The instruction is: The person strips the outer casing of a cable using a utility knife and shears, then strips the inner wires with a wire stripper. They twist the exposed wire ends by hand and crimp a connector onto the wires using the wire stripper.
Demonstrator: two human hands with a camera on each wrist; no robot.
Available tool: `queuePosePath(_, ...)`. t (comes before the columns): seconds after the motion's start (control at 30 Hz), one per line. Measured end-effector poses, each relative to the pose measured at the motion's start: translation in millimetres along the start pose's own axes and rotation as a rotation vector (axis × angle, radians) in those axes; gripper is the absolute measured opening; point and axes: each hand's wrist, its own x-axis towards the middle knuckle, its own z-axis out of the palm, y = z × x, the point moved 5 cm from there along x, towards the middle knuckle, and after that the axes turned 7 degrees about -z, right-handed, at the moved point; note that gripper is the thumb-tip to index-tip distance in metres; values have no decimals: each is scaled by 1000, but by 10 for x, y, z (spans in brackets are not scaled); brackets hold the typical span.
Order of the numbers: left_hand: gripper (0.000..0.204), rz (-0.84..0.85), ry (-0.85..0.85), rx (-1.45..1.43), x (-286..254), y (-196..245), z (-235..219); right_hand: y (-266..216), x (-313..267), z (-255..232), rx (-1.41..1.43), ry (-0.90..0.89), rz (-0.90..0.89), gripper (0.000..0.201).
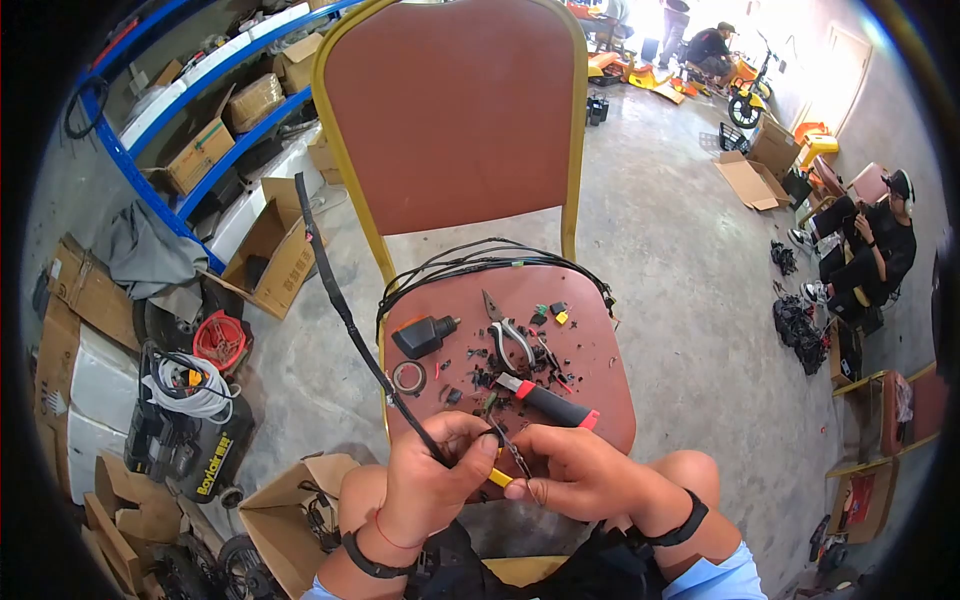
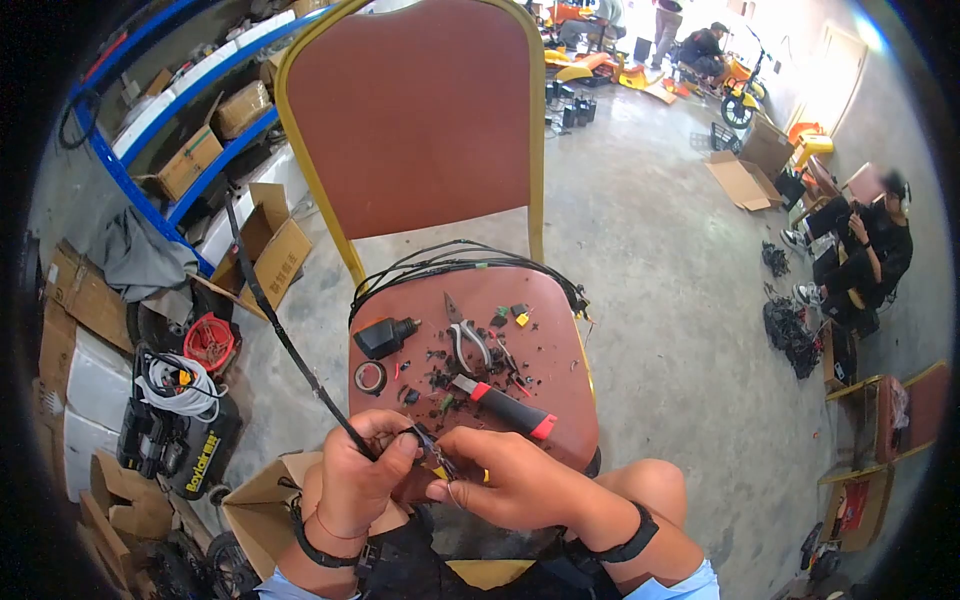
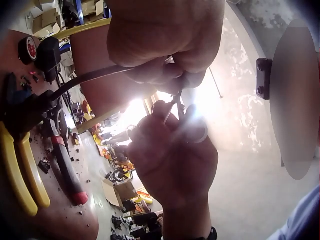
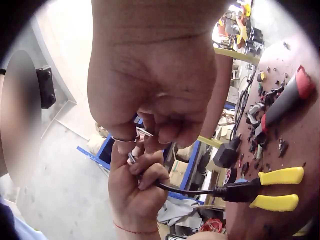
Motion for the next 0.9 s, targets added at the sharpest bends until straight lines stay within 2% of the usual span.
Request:
queuePosePath(0.17, 8, -12, -6, 39, 1, 0, 9, 99, -25, 0, 49, 22, -30, 32)
queuePosePath(0.37, 7, -9, -2, 2, 9, 12, 23, 29, -32, -46, -28, 3, 46, 29)
queuePosePath(0.57, 9, -37, -5, 44, 18, -14, -19, -19, -49, -166, 0, 121, 133, 31)
queuePosePath(0.67, 12, -74, -11, 28, 16, -15, 0, 151, -34, -170, 196, 236, 52, 34)
queuePosePath(0.7, 13, -79, -18, 11, 20, -15, 21, 213, -21, -168, 299, 237, 83, 37)
queuePosePath(0.83, 19, -94, -56, 49, 22, -42, 33, 192, 14, -221, 441, 355, 3, 40)
queuePosePath(0.9, 24, -33, -80, 92, 31, -33, 50, 111, 14, -195, 479, 372, -11, 37)
